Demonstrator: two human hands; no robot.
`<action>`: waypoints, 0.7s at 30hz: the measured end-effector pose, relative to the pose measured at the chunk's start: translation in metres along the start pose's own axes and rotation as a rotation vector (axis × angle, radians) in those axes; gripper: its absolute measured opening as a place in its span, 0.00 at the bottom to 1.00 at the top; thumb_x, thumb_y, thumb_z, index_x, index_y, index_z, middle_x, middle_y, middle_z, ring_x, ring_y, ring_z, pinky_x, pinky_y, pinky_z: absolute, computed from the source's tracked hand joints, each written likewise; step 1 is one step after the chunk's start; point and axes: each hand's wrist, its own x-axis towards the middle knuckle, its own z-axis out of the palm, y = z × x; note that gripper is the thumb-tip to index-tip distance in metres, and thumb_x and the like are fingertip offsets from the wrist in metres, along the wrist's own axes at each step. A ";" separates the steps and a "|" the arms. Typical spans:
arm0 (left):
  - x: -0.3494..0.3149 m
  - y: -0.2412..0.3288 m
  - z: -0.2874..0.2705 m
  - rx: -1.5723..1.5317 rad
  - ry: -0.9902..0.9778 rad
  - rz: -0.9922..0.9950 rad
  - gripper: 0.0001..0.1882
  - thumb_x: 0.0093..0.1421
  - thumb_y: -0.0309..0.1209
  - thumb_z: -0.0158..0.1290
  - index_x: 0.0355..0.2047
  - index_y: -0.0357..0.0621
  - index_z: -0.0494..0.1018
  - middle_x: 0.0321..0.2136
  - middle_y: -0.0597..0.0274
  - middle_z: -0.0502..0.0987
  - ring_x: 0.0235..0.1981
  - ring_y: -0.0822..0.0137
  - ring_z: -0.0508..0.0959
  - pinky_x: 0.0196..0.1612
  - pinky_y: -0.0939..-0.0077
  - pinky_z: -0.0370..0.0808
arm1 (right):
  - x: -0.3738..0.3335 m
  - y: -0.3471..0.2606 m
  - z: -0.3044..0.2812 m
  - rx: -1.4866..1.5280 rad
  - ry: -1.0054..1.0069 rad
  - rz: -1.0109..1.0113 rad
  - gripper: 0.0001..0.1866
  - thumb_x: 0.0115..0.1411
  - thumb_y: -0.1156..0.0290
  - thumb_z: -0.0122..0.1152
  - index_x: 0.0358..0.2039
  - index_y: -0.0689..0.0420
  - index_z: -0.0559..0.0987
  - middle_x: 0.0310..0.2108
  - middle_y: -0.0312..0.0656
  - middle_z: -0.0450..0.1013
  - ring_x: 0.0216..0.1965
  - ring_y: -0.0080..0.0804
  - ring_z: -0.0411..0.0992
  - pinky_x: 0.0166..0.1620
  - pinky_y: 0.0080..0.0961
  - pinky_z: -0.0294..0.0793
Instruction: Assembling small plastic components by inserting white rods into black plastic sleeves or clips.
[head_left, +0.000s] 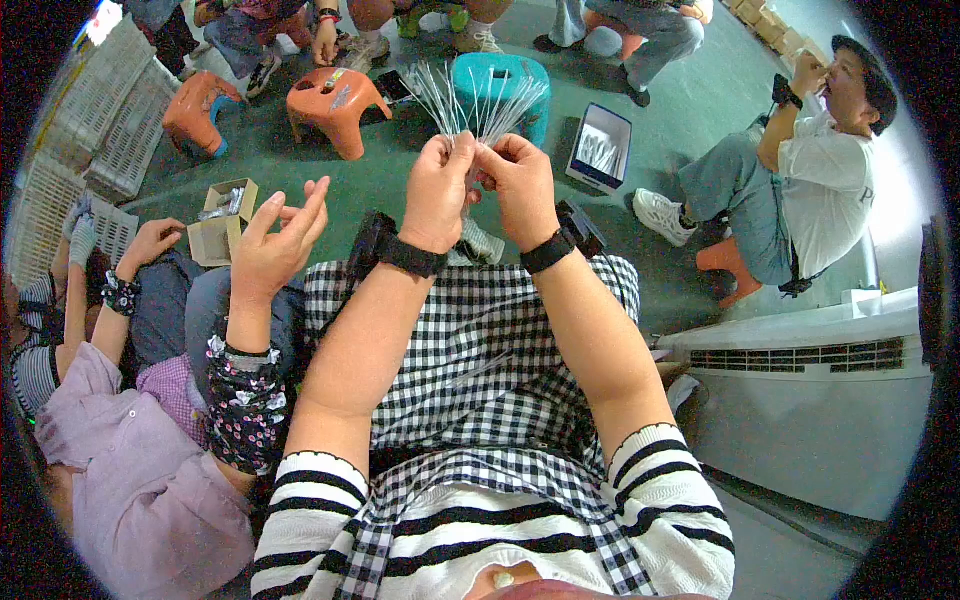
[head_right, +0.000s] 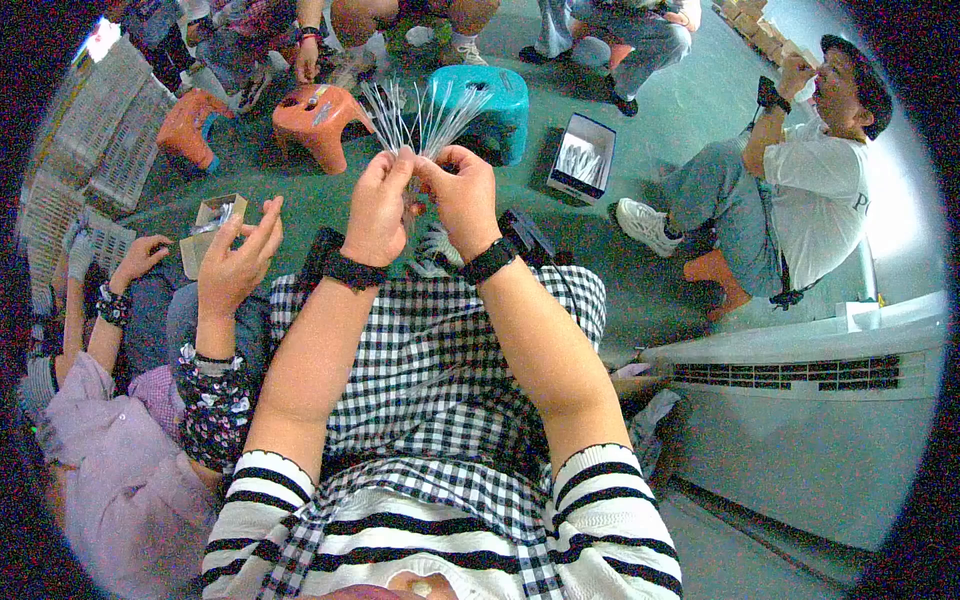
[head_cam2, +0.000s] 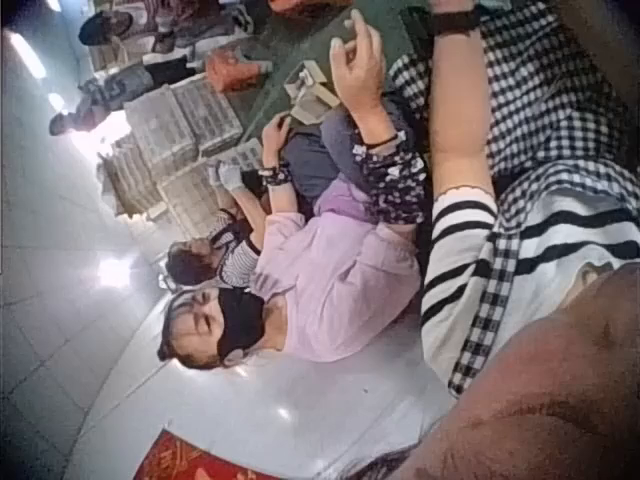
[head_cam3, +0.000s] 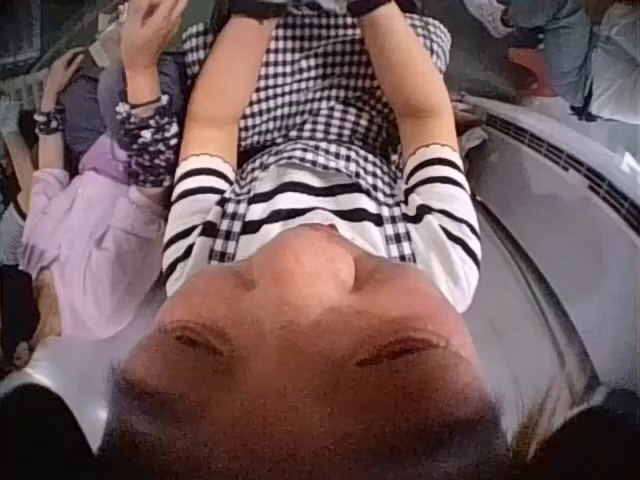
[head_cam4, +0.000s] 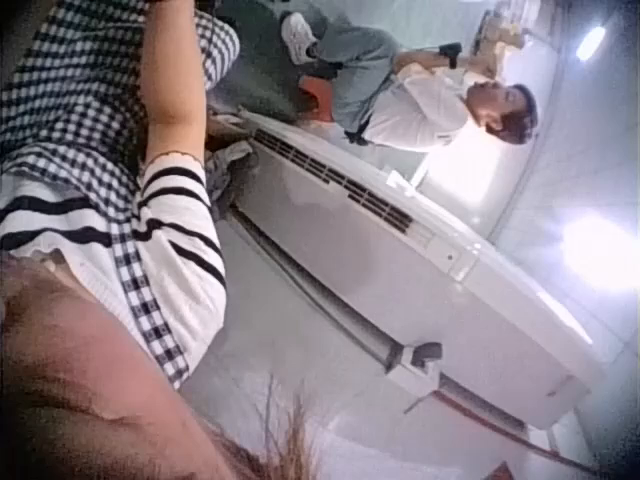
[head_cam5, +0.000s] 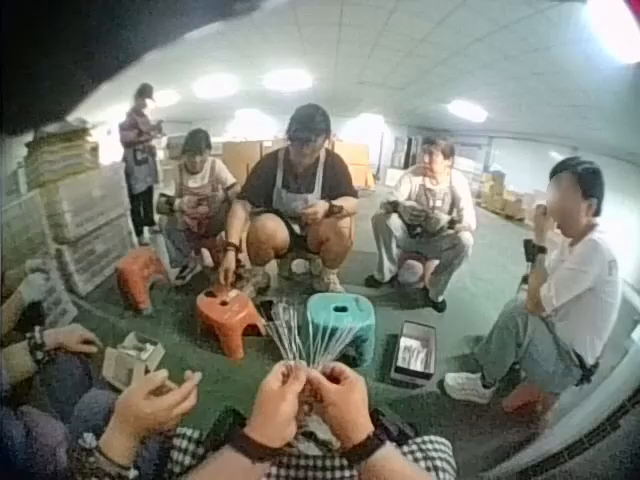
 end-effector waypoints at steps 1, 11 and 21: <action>-0.001 0.000 0.002 0.047 0.026 0.001 0.12 0.58 0.39 0.51 0.29 0.46 0.64 0.21 0.70 0.69 0.20 0.77 0.69 0.17 0.83 0.62 | 0.003 0.004 -0.001 -0.041 0.002 -0.020 0.11 0.53 0.69 0.62 0.20 0.61 0.72 0.17 0.33 0.69 0.18 0.16 0.63 0.21 0.15 0.61; 0.003 0.000 -0.007 0.006 0.129 -0.126 0.06 0.56 0.36 0.50 0.30 0.54 0.64 0.22 0.74 0.67 0.20 0.77 0.66 0.16 0.84 0.56 | 0.003 0.003 0.003 -0.369 -0.064 -0.139 0.08 0.50 0.72 0.61 0.19 0.61 0.73 0.16 0.32 0.70 0.17 0.16 0.64 0.20 0.15 0.61; 0.007 -0.001 -0.008 -0.204 0.112 -0.143 0.07 0.62 0.32 0.41 0.32 0.42 0.62 0.24 0.62 0.71 0.24 0.67 0.72 0.20 0.70 0.69 | -0.001 0.003 -0.001 0.232 -0.104 0.139 0.08 0.58 0.68 0.53 0.30 0.60 0.72 0.26 0.37 0.73 0.25 0.23 0.68 0.28 0.21 0.68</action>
